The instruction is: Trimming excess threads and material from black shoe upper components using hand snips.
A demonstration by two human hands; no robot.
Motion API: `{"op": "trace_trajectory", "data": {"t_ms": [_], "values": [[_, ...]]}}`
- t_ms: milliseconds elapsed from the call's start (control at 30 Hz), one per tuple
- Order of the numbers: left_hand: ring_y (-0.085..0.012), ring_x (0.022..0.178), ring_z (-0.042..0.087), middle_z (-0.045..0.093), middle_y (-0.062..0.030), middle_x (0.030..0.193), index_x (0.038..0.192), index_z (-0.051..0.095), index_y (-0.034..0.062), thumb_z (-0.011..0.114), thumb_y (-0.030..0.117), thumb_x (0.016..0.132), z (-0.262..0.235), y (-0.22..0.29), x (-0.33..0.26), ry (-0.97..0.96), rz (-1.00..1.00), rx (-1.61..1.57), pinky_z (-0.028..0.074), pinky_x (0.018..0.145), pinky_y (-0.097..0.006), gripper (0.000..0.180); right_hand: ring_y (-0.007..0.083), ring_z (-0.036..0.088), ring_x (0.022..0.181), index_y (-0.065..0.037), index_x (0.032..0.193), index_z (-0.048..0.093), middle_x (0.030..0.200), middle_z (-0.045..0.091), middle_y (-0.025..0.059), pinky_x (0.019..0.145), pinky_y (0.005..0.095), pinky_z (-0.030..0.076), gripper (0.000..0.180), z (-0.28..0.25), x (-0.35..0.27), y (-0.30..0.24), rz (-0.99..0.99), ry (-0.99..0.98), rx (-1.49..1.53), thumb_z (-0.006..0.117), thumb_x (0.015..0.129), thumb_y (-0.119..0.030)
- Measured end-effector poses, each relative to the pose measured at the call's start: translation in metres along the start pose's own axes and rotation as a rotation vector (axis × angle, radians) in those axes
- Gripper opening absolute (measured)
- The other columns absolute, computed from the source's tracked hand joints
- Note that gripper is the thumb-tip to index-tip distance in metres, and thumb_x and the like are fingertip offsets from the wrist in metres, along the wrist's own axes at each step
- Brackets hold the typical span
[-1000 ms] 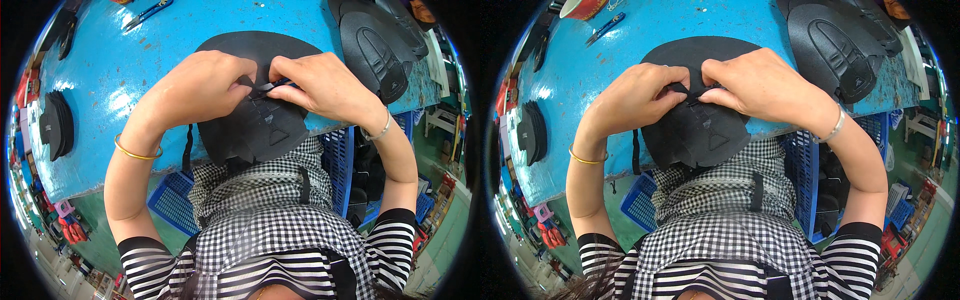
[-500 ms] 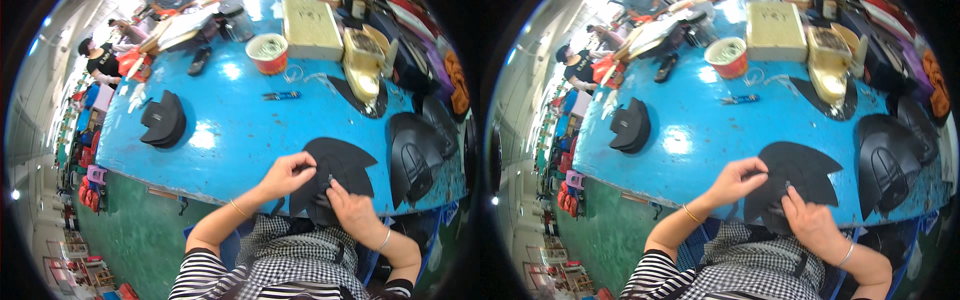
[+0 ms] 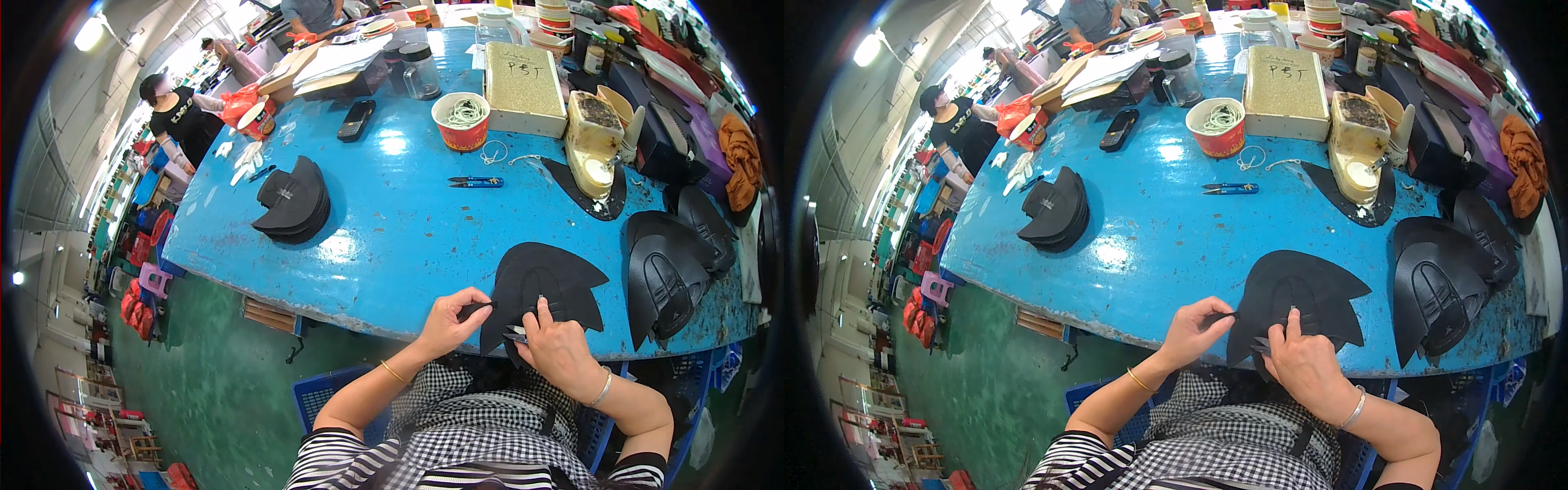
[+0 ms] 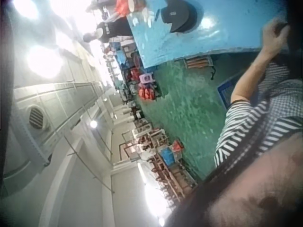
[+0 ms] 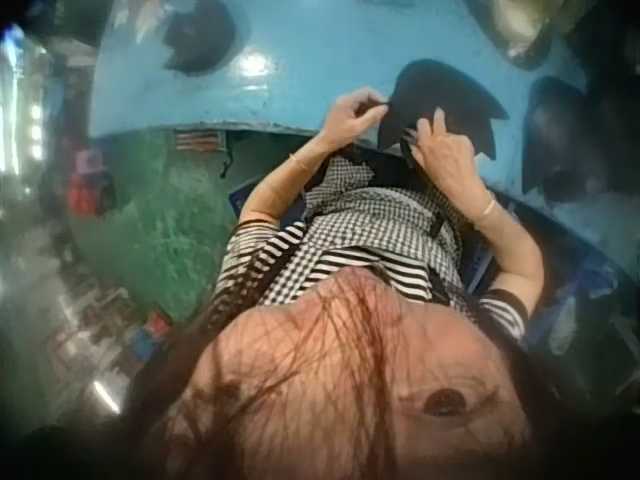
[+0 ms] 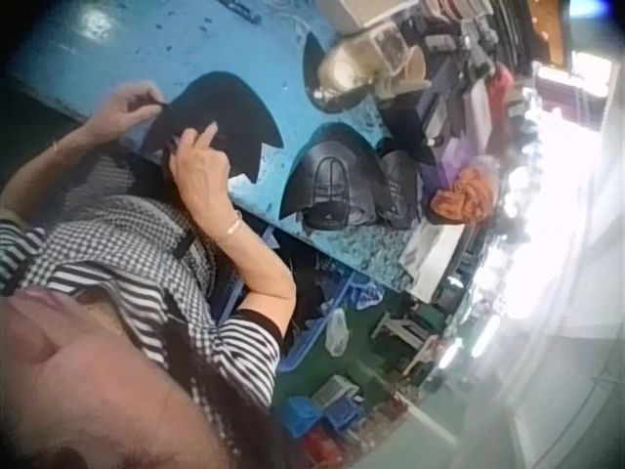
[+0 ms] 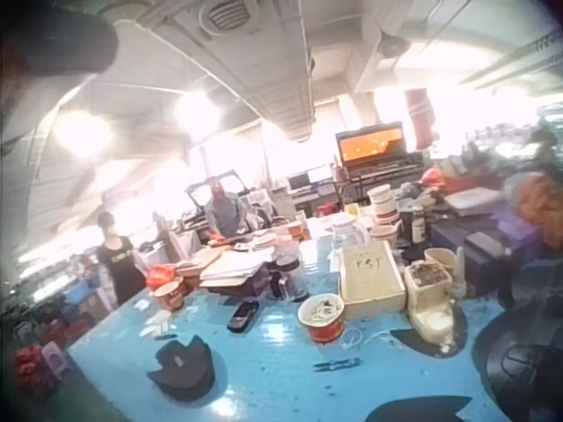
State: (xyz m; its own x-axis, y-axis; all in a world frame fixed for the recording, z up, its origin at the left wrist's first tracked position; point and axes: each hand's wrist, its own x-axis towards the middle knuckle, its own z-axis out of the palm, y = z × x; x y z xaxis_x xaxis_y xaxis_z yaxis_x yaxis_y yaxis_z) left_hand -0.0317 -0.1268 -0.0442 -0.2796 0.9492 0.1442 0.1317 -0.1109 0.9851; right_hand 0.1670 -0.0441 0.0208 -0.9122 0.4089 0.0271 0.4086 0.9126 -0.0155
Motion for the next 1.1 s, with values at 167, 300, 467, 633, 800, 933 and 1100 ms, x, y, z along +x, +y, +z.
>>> {"op": "trace_trajectory", "data": {"t_ms": [167,300,467,633,800,933,1100], "values": [[-0.0019,0.062,0.045,0.055,0.004,0.07,0.088,0.061,0.0005,0.062,0.006,0.085,0.0,0.007,-0.005,0.001,-0.027,0.029,0.037,0.055,-0.02,0.006,0.0184,0.063,0.05,-0.004,0.086,0.051,0.106,0.061,0.0299,0.044,0.0276,0.048,0.024,-0.002,0.001,-0.006,0.002,0.028,-0.045,0.065,0.075,-0.02],[-0.0043,0.067,0.053,0.061,0.001,0.073,0.087,0.064,-0.0005,0.064,0.004,0.082,-0.001,0.021,-0.009,-0.065,-0.066,0.084,0.043,0.059,-0.02,0.007,0.0199,0.063,0.051,-0.005,0.086,0.051,0.094,0.065,0.0237,0.044,0.0289,0.048,0.019,0.009,0.003,-0.002,0.015,0.127,-0.064,0.063,0.075,-0.015],[-0.01,0.064,0.058,0.065,-0.0039,0.074,0.082,0.066,0.0006,0.066,0.005,0.078,0.0,0.023,-0.01,-0.104,0.163,0.108,0.044,0.058,-0.024,0.006,0.0223,0.064,0.055,-0.005,0.087,0.051,0.079,0.065,0.0158,0.045,0.0312,0.047,0.021,0.007,0.008,0.0,0.059,0.13,0.027,0.064,0.074,-0.014],[-0.0174,0.076,0.065,0.068,-0.0079,0.086,0.083,0.068,0.0009,0.068,0.004,0.074,0.001,0.024,-0.01,-0.262,0.273,0.156,0.051,0.068,-0.027,0.009,0.0315,0.063,0.059,-0.004,0.091,0.052,0.066,0.062,0.0144,0.054,0.0402,0.048,0.023,-0.006,0.011,0.011,0.171,0.172,0.255,0.064,0.074,-0.014],[-0.0182,0.087,0.066,0.069,-0.0053,0.098,0.083,0.069,0.0051,0.068,0.007,0.074,0.007,0.024,-0.009,-0.294,0.341,0.341,0.053,0.075,-0.03,0.009,0.0325,0.058,0.053,-0.003,0.097,0.059,0.061,0.056,0.0204,0.052,0.0382,0.044,0.019,-0.009,-0.001,0.045,0.323,0.327,0.703,0.055,0.081,-0.012],[-0.0172,0.086,0.066,0.069,-0.0034,0.097,0.082,0.069,0.0061,0.068,0.008,0.075,0.008,0.023,-0.013,-0.289,0.303,0.348,0.053,0.075,-0.03,0.008,0.0108,0.044,0.076,-0.002,0.087,0.058,0.079,0.047,0.0019,0.069,0.0299,0.038,0.025,-0.029,-0.051,0.094,0.769,0.585,0.969,0.056,0.089,-0.027],[-0.0164,0.085,0.066,0.069,-0.0032,0.096,0.083,0.069,0.0065,0.069,0.009,0.075,0.012,0.025,-0.01,-0.291,0.307,0.329,0.053,0.073,-0.029,0.008,0.0108,0.052,0.096,-0.002,0.116,0.053,0.11,0.056,0.0037,0.084,0.0222,0.04,0.03,0.006,-0.148,0.209,0.889,0.868,1.451,0.051,0.093,-0.021]]}}
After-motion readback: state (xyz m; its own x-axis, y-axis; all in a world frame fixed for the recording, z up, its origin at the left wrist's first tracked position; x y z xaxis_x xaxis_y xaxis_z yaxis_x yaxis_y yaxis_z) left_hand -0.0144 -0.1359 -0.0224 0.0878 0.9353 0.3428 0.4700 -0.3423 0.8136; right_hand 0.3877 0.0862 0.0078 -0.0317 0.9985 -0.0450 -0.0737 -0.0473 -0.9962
